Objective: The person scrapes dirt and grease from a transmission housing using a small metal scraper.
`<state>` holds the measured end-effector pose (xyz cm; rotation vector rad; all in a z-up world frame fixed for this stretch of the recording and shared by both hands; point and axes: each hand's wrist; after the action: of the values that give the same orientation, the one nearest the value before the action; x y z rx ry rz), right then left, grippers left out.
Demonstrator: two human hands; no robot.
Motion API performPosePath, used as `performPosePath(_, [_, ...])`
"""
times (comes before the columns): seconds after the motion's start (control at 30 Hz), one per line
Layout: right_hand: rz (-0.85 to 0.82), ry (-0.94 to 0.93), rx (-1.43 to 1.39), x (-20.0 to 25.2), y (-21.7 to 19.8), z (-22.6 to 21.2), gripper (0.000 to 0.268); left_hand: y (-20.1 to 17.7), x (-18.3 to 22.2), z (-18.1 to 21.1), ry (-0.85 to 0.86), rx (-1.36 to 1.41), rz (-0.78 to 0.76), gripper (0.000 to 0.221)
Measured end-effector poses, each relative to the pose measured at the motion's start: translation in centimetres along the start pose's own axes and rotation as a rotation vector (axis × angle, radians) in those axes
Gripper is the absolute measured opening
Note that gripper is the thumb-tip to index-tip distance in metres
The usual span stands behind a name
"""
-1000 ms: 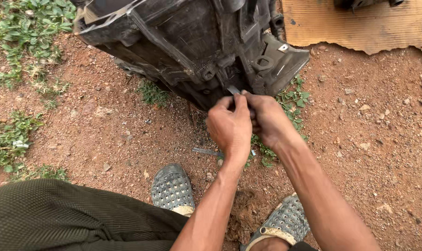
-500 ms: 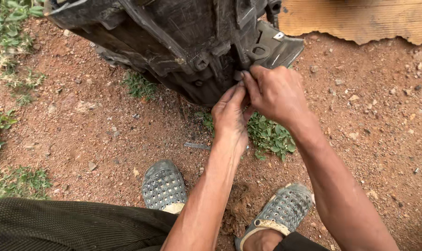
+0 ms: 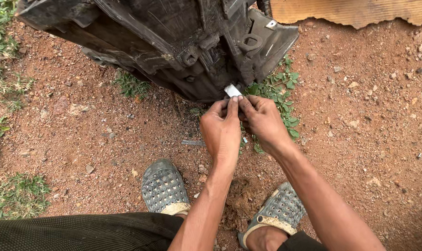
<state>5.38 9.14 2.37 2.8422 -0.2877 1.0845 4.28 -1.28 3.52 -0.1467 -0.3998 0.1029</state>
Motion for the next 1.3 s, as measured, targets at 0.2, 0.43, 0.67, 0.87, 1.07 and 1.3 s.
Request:
performPosePath(0.2, [0.118, -0.301, 0.312, -2.1, -0.2, 1.1, 0.027, -0.2, -0.3, 1.1, -0.004, -0.109, 0.033, 0.025])
performPosePath(0.43, [0.021, -0.281, 0.167, -4.4, -0.8, 2.8, 0.03, -0.1, -0.8, 0.8, 0.142, -0.275, 0.104, 0.028])
performPosePath(0.67, [0.096, -0.227, 0.453, -1.1, 1.0, -1.8, 0.027, 0.1, -0.9, 1.1, 0.111, -0.346, 0.103, 0.033])
performPosePath(0.87, [0.07, -0.362, 1.492, 2.6, -2.2, -11.1, 0.018, -0.3, -1.1, 1.4, 0.135, -0.272, 0.069, 0.029])
performPosePath(1.07, [0.079, -0.807, 1.798, 2.5, -0.8, -15.2, 0.018, -2.4, -1.7, 2.2, 0.338, -0.185, 0.232, 0.016])
performPosePath(1.3, [0.104, -1.218, 2.026, 1.9, 2.4, -17.1, 0.02, -3.7, -3.0, 3.8, 0.83, -0.269, 0.185, 0.014])
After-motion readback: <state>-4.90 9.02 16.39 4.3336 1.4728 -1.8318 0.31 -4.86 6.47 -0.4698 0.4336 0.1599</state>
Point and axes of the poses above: each hand's wrist, its own x-axis away from the middle knuckle, its own y-axis out of the palm, z = x × y, and after that the axes turned 7 degrees about y, right-handed
